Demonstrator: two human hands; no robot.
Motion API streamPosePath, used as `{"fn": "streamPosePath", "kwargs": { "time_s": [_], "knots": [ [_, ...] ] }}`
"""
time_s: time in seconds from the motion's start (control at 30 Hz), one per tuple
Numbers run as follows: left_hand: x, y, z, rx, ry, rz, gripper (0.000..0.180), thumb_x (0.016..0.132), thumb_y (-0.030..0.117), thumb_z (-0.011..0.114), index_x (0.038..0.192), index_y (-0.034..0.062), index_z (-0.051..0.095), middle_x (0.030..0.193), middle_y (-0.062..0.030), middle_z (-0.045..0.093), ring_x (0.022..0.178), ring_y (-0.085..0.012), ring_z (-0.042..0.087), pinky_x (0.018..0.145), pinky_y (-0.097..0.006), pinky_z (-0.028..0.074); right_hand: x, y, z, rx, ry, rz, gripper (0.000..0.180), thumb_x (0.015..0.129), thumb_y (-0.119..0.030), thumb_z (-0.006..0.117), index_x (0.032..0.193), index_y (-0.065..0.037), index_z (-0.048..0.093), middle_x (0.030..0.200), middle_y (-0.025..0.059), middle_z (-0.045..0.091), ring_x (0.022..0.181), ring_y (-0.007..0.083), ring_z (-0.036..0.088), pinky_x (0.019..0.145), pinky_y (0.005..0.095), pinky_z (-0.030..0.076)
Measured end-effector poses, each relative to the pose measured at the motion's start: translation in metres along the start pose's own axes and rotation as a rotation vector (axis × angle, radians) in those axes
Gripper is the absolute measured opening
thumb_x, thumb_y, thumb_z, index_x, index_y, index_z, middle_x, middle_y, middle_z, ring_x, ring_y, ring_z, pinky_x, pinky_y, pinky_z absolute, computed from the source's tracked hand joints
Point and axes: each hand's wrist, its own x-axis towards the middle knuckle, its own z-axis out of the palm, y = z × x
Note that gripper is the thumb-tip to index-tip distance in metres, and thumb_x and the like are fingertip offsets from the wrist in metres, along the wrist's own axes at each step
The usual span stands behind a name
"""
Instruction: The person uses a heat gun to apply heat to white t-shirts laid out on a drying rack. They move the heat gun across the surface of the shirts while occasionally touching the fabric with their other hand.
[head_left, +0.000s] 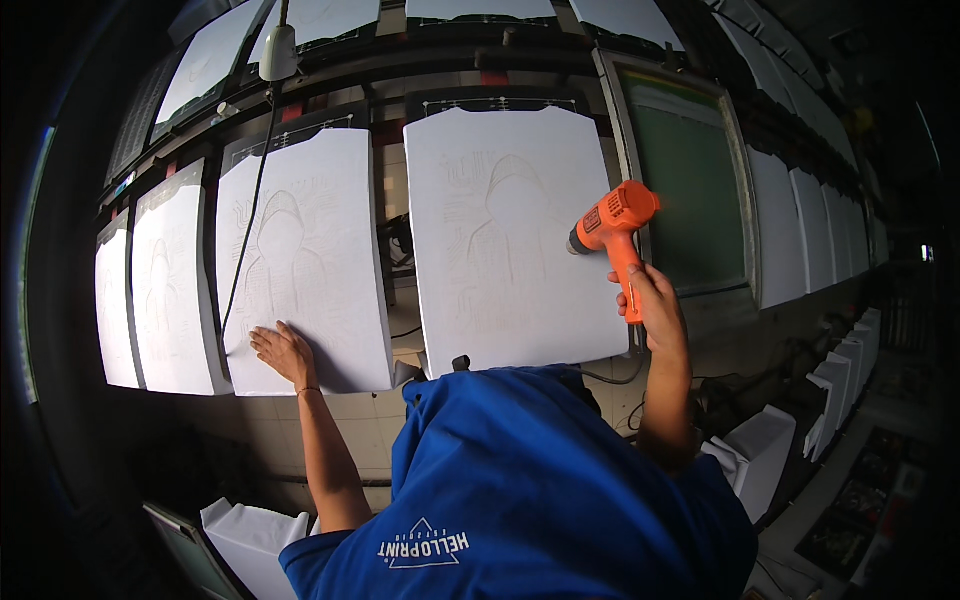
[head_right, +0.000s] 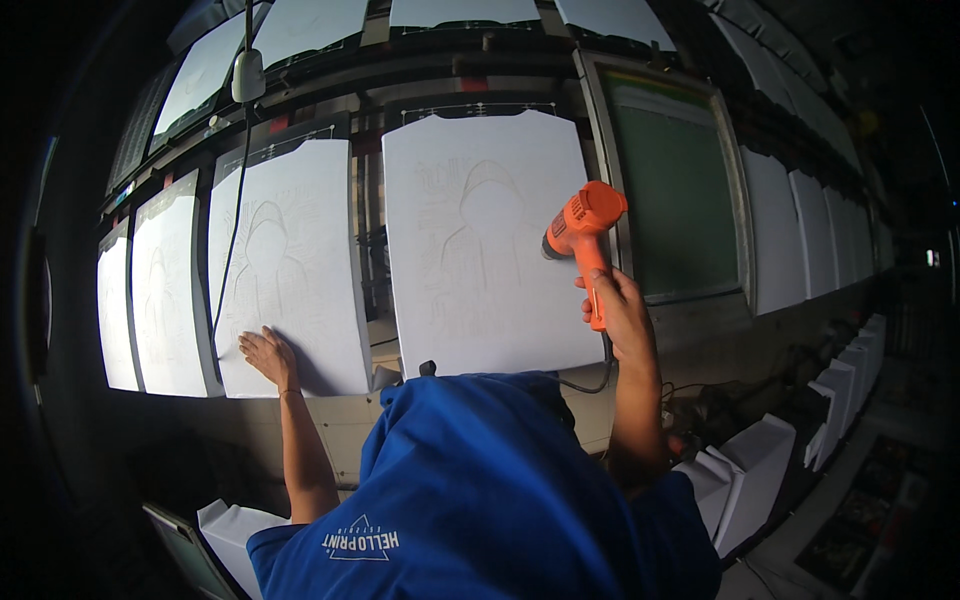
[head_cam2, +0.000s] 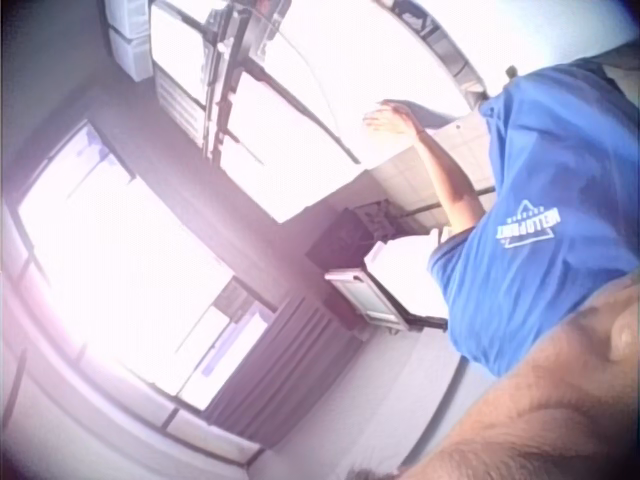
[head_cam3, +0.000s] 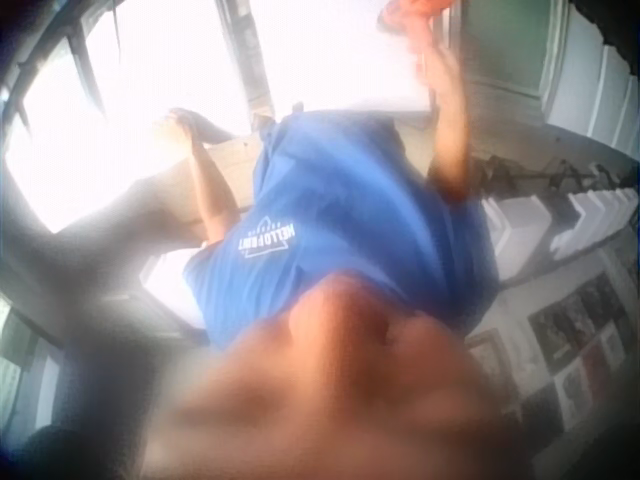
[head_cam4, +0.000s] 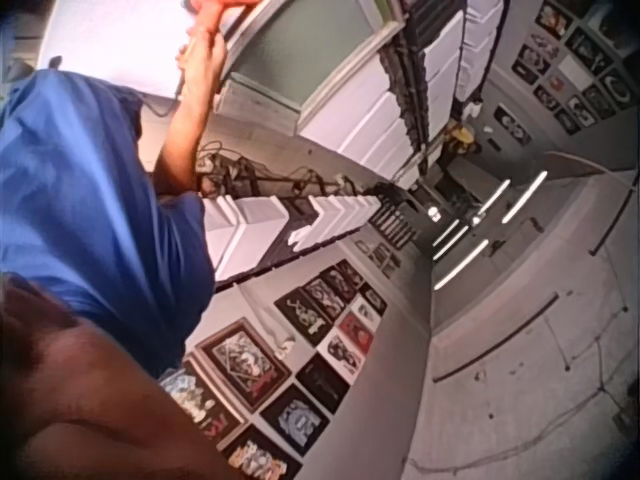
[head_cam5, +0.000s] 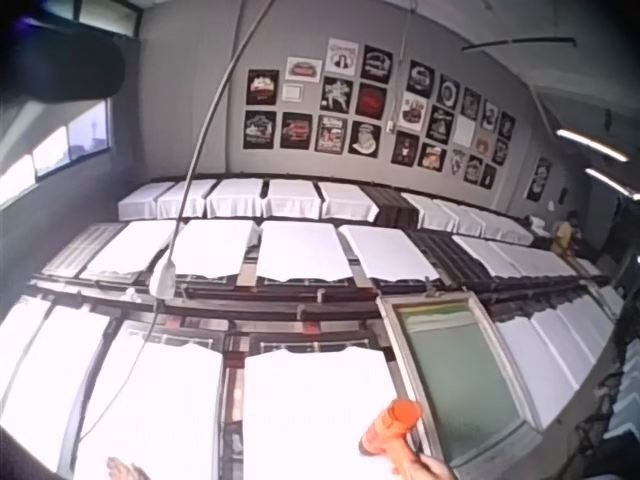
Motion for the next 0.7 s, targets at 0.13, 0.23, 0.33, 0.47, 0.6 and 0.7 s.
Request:
{"fn": "streamPosePath", "kwargs": {
  "time_s": [0.13,0.23,0.33,0.47,0.6,0.7],
  "knots": [
    [-0.034,0.042,0.001,-0.044,0.005,0.155,0.065,0.103,0.04,0.03,0.146,-0.0069,0.024,0.155,-0.0233,0.02,0.145,-0.0372,0.014,0.118,-0.047,0.012,-0.008,-0.004,0.055,-0.056,-0.237,0.004,0.036,0.097,-0.028,0.052,0.117,0.002,0.056,0.098,0.0083,0.063,0.066,0.0081,0.055,0.056,0.0239,0.049],
    [-0.073,0.077,-0.012,-0.113,-0.053,0.292,0.064,0.102,0.038,0.032,0.147,-0.0068,0.023,0.156,-0.0222,0.02,0.146,-0.0356,0.013,0.118,-0.046,0.01,-0.008,0.002,0.089,-0.051,-0.433,-0.004,0.039,0.098,-0.028,0.051,0.119,0.005,0.055,0.098,0.0077,0.063,0.068,0.0084,0.054,0.059,0.0239,0.05],
    [-0.101,0.083,-0.012,-0.12,-0.08,0.45,0.062,0.102,0.036,0.034,0.147,-0.0058,0.024,0.156,-0.0217,0.02,0.146,-0.035,0.013,0.118,-0.046,0.009,-0.01,-0.002,0.101,-0.056,-0.499,-0.006,0.038,0.098,-0.027,0.05,0.119,0.005,0.055,0.099,0.0078,0.063,0.068,0.0081,0.054,0.059,0.0239,0.049],
    [-0.095,0.064,-0.004,-0.091,-0.055,0.5,0.061,0.102,0.034,0.035,0.147,-0.005,0.024,0.156,-0.0215,0.02,0.146,-0.0351,0.013,0.118,-0.045,0.01,-0.008,-0.001,0.078,-0.102,-0.399,-0.001,0.038,0.098,-0.027,0.05,0.122,0.003,0.054,0.101,0.0088,0.065,0.067,0.0073,0.054,0.058,0.0234,0.05],
    [-0.037,0.004,0.014,-0.026,0.029,0.304,0.063,0.102,0.038,0.033,0.146,-0.006,0.026,0.155,-0.0222,0.021,0.145,-0.0367,0.015,0.117,-0.047,0.012,-0.007,0.002,0.025,-0.093,-0.183,0.022,0.038,0.098,-0.027,0.052,0.123,0.002,0.055,0.1,0.009,0.066,0.064,0.0077,0.054,0.056,0.0229,0.049],
    [0.008,-0.043,0.017,-0.005,0.072,0.065,0.066,0.102,0.042,0.03,0.146,-0.0072,0.025,0.155,-0.023,0.022,0.145,-0.0373,0.016,0.117,-0.048,0.012,-0.008,0.0,-0.009,-0.058,-0.027,0.012,0.037,0.096,-0.029,0.054,0.118,0.001,0.056,0.096,0.0082,0.065,0.063,0.0073,0.054,0.053,0.0226,0.049]
  ]
}}
